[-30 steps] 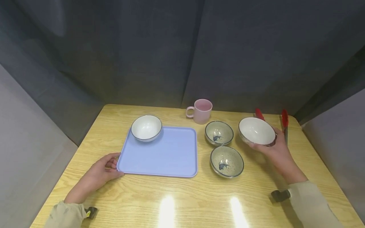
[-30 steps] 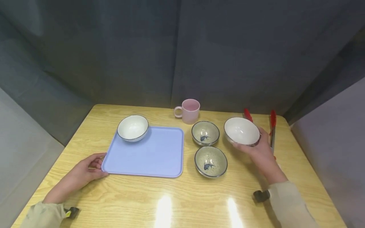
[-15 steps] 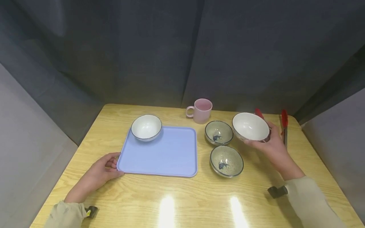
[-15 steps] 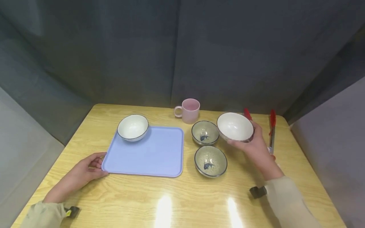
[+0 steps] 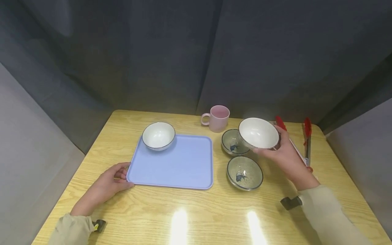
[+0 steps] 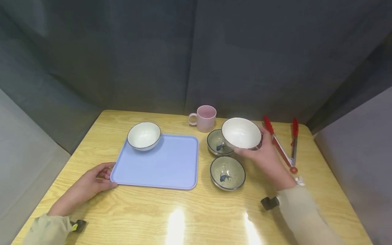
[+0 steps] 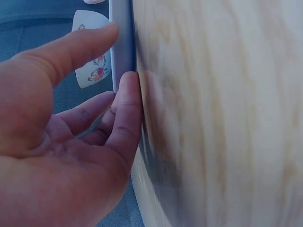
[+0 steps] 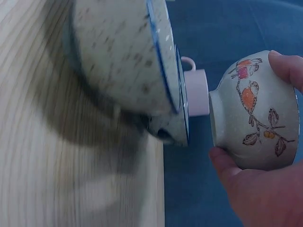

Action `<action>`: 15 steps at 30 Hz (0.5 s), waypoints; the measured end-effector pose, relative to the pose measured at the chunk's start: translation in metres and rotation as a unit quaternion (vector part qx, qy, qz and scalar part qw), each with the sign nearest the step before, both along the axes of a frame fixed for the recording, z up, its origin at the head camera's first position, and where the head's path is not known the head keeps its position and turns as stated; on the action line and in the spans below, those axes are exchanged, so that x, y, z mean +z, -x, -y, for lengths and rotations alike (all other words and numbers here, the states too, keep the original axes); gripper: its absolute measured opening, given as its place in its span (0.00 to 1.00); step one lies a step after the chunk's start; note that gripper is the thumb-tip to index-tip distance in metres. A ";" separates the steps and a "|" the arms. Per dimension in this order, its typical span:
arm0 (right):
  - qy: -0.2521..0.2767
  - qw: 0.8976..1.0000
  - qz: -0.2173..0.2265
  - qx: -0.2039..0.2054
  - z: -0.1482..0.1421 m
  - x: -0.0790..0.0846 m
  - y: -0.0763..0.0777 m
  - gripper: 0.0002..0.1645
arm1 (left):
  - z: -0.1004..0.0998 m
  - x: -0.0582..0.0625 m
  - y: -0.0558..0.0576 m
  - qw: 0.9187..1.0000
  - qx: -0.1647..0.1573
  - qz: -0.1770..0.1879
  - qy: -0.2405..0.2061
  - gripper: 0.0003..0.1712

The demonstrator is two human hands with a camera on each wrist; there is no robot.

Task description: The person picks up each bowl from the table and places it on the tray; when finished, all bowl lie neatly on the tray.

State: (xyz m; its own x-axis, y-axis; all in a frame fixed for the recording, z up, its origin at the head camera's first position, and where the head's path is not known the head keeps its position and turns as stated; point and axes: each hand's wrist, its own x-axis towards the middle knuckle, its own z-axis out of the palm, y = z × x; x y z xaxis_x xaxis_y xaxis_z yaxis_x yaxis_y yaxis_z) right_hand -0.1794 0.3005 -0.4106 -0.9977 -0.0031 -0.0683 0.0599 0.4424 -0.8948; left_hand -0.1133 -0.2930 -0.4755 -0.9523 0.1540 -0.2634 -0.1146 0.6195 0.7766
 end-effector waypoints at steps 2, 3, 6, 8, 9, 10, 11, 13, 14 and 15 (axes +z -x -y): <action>0.008 1.000 0.003 0.003 0.005 0.002 0.000 0.74 | 0.000 0.000 0.000 1.000 0.000 0.001 0.000 0.48; 0.011 1.000 0.003 0.005 0.008 0.003 0.000 0.74 | 0.000 0.000 0.000 1.000 0.000 0.001 0.000 0.48; 0.020 1.000 0.001 0.013 0.016 0.006 0.000 0.73 | 0.000 0.000 -0.001 1.000 0.001 0.001 0.005 0.48; 0.029 0.999 -0.008 0.020 0.022 0.007 0.001 0.72 | 0.001 0.000 -0.001 1.000 0.001 0.000 0.008 0.49; 0.035 0.999 -0.011 0.025 0.024 0.008 0.001 0.70 | 0.002 0.000 -0.001 1.000 0.001 -0.001 0.009 0.49; 0.036 0.999 -0.012 0.028 0.027 0.008 0.001 0.70 | 0.002 -0.001 -0.001 1.000 0.001 -0.001 0.010 0.49; 0.037 0.999 -0.012 0.032 0.029 0.007 0.001 0.70 | 0.003 -0.001 0.000 1.000 0.000 -0.002 0.010 0.49; 0.039 0.998 -0.010 0.038 0.033 0.007 0.002 0.70 | 0.003 -0.001 -0.001 1.000 0.000 -0.004 0.010 0.49; 0.042 0.998 -0.007 0.042 0.035 0.007 0.001 0.70 | 0.003 -0.001 -0.001 1.000 0.000 -0.004 0.008 0.49; 0.045 0.998 -0.004 0.046 0.038 0.007 0.001 0.70 | 0.003 -0.002 -0.001 1.000 -0.001 -0.005 0.008 0.49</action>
